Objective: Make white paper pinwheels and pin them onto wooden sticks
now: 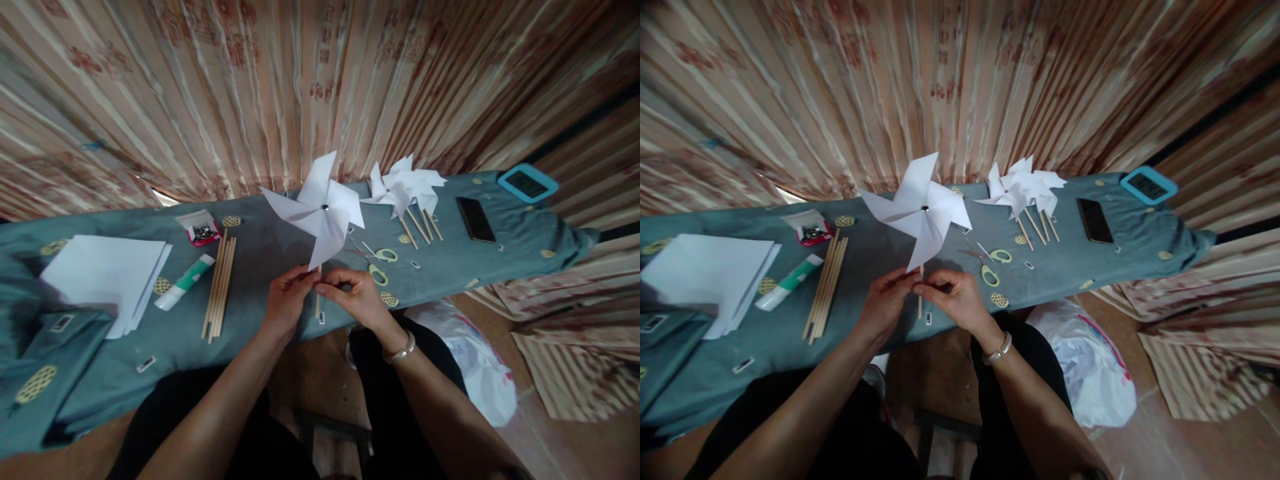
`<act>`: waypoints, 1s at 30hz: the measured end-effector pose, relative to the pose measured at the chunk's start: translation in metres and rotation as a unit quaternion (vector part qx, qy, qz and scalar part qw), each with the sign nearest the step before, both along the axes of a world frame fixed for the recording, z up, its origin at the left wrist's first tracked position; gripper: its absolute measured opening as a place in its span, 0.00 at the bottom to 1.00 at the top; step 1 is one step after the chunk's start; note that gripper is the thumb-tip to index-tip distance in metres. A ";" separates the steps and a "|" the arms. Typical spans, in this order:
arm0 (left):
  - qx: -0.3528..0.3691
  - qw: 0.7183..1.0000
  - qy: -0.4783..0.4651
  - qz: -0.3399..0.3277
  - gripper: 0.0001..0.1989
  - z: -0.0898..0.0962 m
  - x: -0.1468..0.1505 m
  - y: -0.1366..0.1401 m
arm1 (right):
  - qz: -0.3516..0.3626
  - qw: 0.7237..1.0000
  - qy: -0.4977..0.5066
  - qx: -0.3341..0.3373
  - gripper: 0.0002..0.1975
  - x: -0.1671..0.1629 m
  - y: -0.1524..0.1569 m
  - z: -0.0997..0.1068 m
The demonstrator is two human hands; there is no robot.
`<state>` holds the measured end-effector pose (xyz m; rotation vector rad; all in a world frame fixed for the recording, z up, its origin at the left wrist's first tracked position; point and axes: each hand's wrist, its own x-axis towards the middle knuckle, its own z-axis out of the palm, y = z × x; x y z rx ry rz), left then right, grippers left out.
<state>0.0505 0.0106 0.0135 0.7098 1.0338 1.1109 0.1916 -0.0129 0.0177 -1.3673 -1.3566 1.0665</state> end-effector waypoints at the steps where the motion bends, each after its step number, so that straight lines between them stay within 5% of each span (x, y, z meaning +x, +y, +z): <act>1: -0.008 1.000 -0.016 0.004 0.16 0.001 0.000 0.000 | 0.003 1.000 -0.015 0.001 0.18 -0.002 -0.002 -0.001; 17: -0.014 0.996 -0.082 0.017 0.18 0.008 0.003 0.001 | -0.032 0.999 -0.041 0.006 0.19 -0.005 -0.003 -0.001; 25: 0.012 0.999 -0.037 0.016 0.16 0.010 0.001 0.000 | -0.057 0.977 -0.203 0.022 0.21 0.056 0.020 0.033; 30: 0.025 0.999 -0.047 0.008 0.14 0.012 -0.001 -0.001 | -0.080 0.924 -0.373 -0.018 0.21 0.115 0.037 0.046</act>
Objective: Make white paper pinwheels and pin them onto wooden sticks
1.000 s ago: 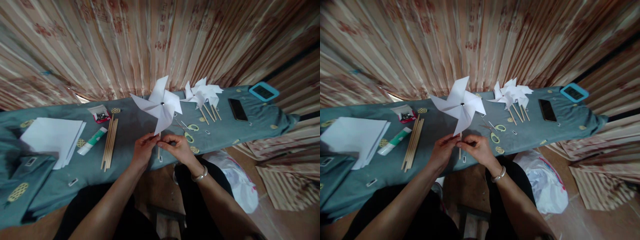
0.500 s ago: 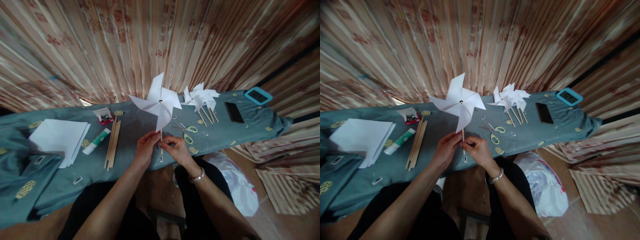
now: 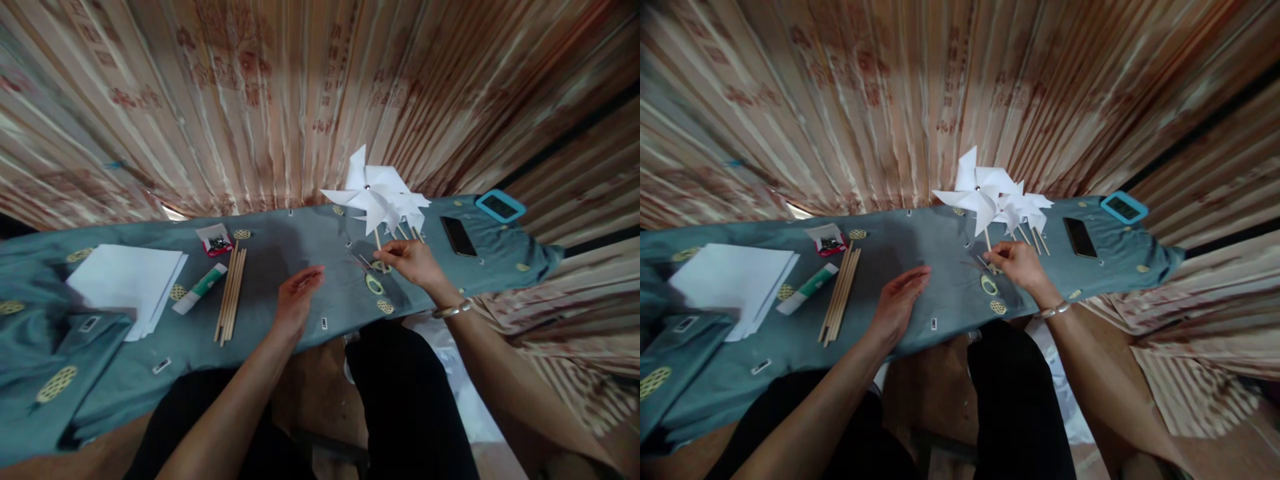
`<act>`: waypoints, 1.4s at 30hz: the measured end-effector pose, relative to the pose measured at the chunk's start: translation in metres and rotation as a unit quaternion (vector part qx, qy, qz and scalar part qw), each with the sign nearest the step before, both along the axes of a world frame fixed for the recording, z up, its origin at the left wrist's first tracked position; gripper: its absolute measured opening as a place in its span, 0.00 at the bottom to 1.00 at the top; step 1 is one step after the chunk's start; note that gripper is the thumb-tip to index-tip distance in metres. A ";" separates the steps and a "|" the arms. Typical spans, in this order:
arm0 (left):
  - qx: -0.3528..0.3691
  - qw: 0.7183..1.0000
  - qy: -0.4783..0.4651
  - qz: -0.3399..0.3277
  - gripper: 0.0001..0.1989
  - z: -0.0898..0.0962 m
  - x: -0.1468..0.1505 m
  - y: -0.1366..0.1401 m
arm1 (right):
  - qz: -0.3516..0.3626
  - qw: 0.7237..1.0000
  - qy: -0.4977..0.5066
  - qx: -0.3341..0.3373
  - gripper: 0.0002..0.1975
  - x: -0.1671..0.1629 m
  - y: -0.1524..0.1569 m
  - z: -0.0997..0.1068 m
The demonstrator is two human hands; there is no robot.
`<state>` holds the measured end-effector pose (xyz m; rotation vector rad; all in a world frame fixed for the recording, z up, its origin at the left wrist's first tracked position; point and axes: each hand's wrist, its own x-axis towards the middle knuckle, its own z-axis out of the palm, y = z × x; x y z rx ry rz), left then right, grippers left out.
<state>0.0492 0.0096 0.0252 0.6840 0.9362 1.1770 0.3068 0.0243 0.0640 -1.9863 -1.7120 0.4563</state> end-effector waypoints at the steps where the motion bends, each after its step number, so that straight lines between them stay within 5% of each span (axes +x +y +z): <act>1: 0.002 1.000 -0.001 -0.001 0.13 0.000 -0.001 0.000 | -0.011 0.999 -0.042 -0.018 0.21 0.011 0.003 0.000; 5: 0.007 1.000 0.004 -0.003 0.11 0.002 -0.002 -0.002 | -0.026 0.987 -0.146 -0.066 0.20 0.047 0.014 -0.009; 17: 0.001 1.000 0.018 -0.002 0.10 0.002 -0.002 -0.002 | -0.006 0.975 -0.186 -0.120 0.14 0.082 0.038 -0.038; 35: 0.005 1.000 0.024 -0.007 0.10 0.000 -0.003 -0.004 | -0.032 0.955 -0.244 -0.166 0.17 0.082 0.040 -0.041; 42: 0.011 1.000 0.023 0.000 0.08 -0.001 -0.003 -0.006 | -0.042 0.910 -0.398 -0.110 0.17 0.056 0.017 -0.031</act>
